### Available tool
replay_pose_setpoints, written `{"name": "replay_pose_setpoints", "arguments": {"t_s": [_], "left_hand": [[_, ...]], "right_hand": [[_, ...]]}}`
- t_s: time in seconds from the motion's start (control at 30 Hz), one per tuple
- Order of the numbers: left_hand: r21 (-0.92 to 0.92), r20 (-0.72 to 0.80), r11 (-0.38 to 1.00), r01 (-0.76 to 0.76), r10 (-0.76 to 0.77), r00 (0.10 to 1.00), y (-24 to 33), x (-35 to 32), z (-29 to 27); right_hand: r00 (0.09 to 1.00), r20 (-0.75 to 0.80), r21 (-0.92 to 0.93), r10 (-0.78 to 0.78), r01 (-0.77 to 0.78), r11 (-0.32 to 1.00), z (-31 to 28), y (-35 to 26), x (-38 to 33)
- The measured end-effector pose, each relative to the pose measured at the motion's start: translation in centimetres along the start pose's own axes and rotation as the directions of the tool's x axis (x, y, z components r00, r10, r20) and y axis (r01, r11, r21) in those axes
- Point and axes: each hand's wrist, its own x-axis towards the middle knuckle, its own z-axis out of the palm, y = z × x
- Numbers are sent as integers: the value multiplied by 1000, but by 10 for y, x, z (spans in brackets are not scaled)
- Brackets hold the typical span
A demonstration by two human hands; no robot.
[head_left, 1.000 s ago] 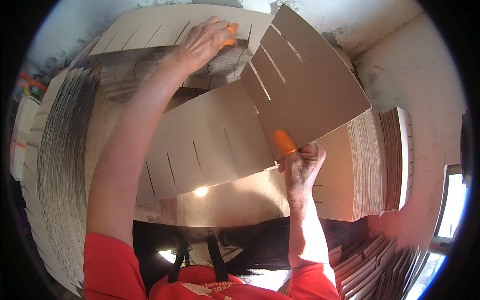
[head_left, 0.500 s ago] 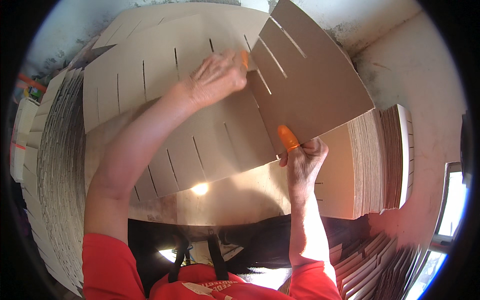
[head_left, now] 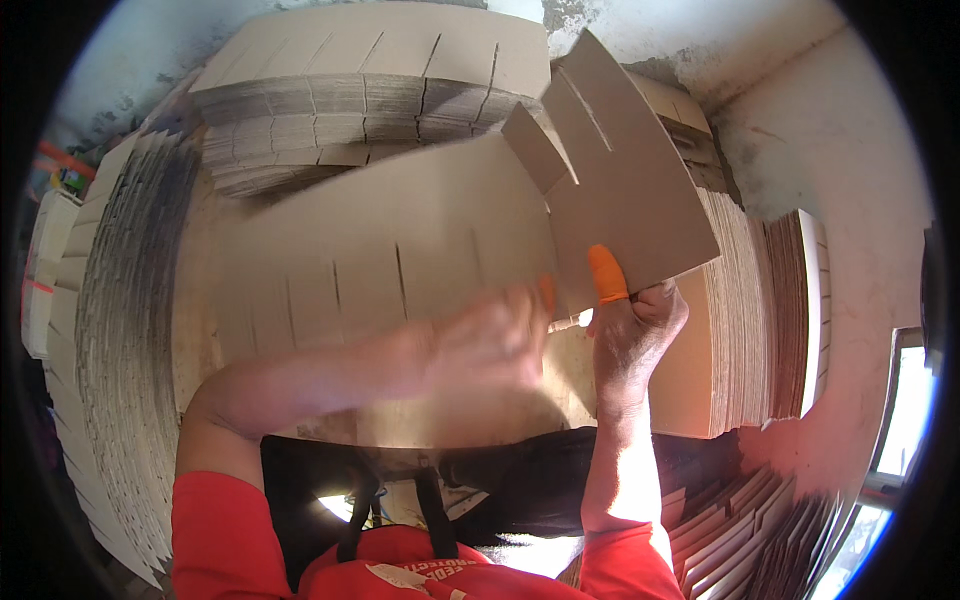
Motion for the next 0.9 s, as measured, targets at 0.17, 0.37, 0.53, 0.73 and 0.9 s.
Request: {"name": "replay_pose_setpoints", "arguments": {"t_s": [0.17, 0.37, 0.53, 0.73, 0.9], "left_hand": [[-653, -74, 707, 272, -417, 906, -20, -1, 4], [-43, -275, 758, 651, -635, 722, -146, -18, 91], [235, 239, 807, 542, -589, 772, -172, -25, 141], [-41, 151, 778, 627, -615, 774, -184, -22, 131], [-116, -125, 864, 490, -503, 855, -196, -22, 104]], "right_hand": [[998, -8, -22, 56, -56, 998, -6, 8, -2], [999, -11, -68, 46, -47, 997, -4, 3, -1], [999, 3, -39, 39, -39, 998, -3, 1, -1], [998, -7, 7, 54, -54, 998, -5, 6, -4], [998, -24, -12, 66, -67, 998, -4, 4, -1]]}}
